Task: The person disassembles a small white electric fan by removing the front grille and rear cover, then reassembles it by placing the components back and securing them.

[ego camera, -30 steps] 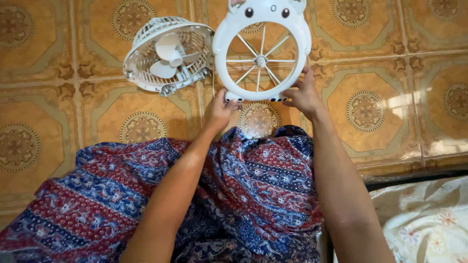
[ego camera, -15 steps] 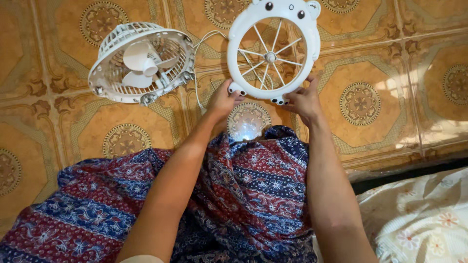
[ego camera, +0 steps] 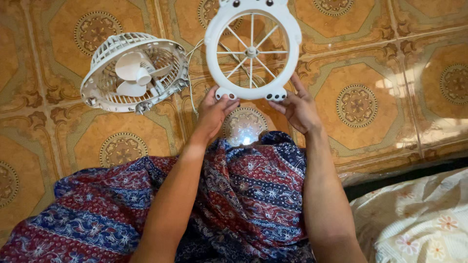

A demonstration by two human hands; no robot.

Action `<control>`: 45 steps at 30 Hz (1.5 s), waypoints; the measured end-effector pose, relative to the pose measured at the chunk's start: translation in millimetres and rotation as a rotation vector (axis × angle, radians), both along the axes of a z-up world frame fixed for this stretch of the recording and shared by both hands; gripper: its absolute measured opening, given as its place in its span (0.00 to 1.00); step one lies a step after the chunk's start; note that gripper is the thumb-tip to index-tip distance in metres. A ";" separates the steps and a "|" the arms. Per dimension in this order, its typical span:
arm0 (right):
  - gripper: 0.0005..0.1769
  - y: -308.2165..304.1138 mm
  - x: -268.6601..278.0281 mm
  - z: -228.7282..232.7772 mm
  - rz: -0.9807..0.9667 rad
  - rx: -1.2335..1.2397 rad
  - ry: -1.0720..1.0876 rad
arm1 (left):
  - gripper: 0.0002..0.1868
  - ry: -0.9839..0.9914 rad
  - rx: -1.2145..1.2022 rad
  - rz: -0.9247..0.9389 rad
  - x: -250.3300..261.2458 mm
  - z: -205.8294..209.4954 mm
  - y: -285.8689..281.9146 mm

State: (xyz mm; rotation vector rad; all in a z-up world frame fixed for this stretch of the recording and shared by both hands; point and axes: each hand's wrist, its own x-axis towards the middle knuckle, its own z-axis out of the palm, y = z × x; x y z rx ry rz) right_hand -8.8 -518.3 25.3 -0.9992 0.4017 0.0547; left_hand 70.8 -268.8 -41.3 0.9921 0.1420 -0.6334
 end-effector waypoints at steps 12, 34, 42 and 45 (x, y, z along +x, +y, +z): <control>0.36 -3.1 2.5 -11.1 -0.018 -0.070 0.004 | 0.26 -0.006 -0.118 0.051 -2.4 4.2 -1.4; 0.40 3.6 7.2 -12.4 -0.006 -0.317 0.027 | 0.31 -0.054 -0.019 0.014 -4.8 22.1 -7.3; 0.35 0.8 9.1 -18.3 -0.009 -0.274 0.062 | 0.30 -0.047 -0.005 0.016 -5.4 19.1 -6.6; 0.30 -1.3 6.5 -21.0 0.000 -0.244 0.061 | 0.29 -0.047 -0.095 0.027 -7.1 15.2 -2.7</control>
